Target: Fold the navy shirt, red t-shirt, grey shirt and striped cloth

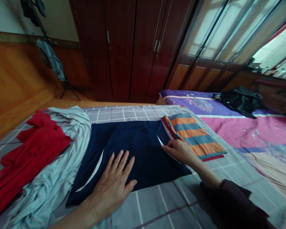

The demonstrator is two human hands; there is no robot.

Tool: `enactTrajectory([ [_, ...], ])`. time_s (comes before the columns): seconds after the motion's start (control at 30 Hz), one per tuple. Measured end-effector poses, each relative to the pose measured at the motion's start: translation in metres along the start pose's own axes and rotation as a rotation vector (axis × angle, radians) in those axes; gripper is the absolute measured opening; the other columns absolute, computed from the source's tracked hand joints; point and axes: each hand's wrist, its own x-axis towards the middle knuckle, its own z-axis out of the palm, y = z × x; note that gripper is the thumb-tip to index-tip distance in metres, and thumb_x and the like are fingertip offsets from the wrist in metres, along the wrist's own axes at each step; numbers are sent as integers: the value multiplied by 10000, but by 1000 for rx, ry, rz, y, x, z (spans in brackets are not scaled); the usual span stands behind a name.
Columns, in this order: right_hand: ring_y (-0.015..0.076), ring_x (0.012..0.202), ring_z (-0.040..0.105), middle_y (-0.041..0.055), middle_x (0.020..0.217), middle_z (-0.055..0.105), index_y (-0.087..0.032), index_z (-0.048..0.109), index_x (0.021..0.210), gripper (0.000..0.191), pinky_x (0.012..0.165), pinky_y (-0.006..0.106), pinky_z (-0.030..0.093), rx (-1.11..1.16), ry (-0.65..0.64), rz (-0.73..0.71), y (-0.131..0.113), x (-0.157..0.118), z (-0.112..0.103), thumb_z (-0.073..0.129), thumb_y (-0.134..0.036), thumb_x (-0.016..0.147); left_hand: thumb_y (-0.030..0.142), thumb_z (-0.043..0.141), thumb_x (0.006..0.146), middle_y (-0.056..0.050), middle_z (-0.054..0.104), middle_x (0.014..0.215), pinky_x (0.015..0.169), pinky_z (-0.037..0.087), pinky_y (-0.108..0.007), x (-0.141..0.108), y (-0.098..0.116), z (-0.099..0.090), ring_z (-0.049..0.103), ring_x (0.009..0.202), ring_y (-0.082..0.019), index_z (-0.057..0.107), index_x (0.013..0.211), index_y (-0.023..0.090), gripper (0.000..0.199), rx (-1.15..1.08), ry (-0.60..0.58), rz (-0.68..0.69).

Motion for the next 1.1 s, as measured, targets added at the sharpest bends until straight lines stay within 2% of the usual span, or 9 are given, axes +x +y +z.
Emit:
enactTrajectory([
  [0.1, 150, 653, 614, 7, 670, 657, -207, 659, 695, 245, 538, 234, 333, 41, -25, -1, -2, 11, 5, 548, -383, 823, 502, 384, 934, -132, 329, 1493, 1080, 304, -535, 1, -1, 0, 275, 1382, -311, 327, 1447, 205, 595, 2, 21, 0],
  [0.27, 164, 694, 617, 36, 726, 667, -191, 657, 783, 251, 561, 245, 330, -1, 46, 61, 6, 13, 17, 471, -333, 873, 493, 410, 924, -135, 345, 1486, 1070, 318, -534, -1, -2, 2, 295, 1373, -315, 345, 1438, 204, 593, 11, 55, 14],
  [0.37, 176, 724, 619, 41, 742, 667, -202, 651, 788, 244, 569, 252, 317, -30, 68, 68, 9, 11, 15, 474, -344, 877, 485, 433, 915, -133, 345, 1486, 1072, 308, -537, -1, -1, 4, 297, 1372, -318, 349, 1435, 204, 597, 14, 72, 16],
  [0.53, 158, 658, 599, 21, 673, 638, -211, 632, 690, 376, 541, 247, 306, -10, -58, 7, 8, 1, 2, 478, -504, 868, 481, 442, 911, -116, 343, 1491, 1086, 282, -525, 0, -2, 8, 281, 1380, -306, 332, 1443, 214, 605, 18, 97, 15],
  [0.63, 140, 637, 580, 3, 654, 617, -209, 611, 651, 305, 541, 241, 302, -22, -138, -49, 11, -2, -3, 538, -435, 842, 490, 436, 911, -113, 339, 1494, 1086, 276, -519, -1, -2, 9, 276, 1381, -306, 331, 1444, 215, 609, 28, 96, 21],
  [0.83, 166, 648, 602, 28, 658, 629, -203, 603, 648, 324, 528, 258, 287, -149, -118, -54, 15, -2, -1, 477, -379, 889, 506, 422, 914, -111, 334, 1497, 1100, 242, -505, -1, -2, 10, 266, 1385, -303, 336, 1444, 211, 612, 25, 100, 17],
  [0.93, 204, 672, 632, 50, 664, 650, -200, 624, 679, 310, 528, 270, 322, -208, -53, 1, 10, -4, 1, 456, -349, 893, 513, 423, 912, -108, 335, 1497, 1103, 228, -497, -1, -2, 11, 273, 1382, -303, 341, 1442, 215, 614, 20, 116, 22],
  [1.0, 217, 729, 648, 58, 744, 678, -200, 654, 807, 240, 567, 278, 389, -186, 78, -7, 5, -5, 5, 460, -314, 887, 513, 431, 908, -106, 346, 1492, 1105, 220, -492, 0, -2, 11, 283, 1377, -305, 352, 1436, 213, 613, 15, 129, 25],
  [1.1, 219, 970, 626, 87, 1055, 677, -187, 627, 1084, 273, 782, 309, 475, -71, 260, -236, 0, -3, 15, 444, -283, 906, 517, 442, 902, -109, 367, 1480, 1104, 219, -482, 1, -3, 11, 301, 1367, -307, 384, 1420, 205, 607, 12, 143, 32],
])
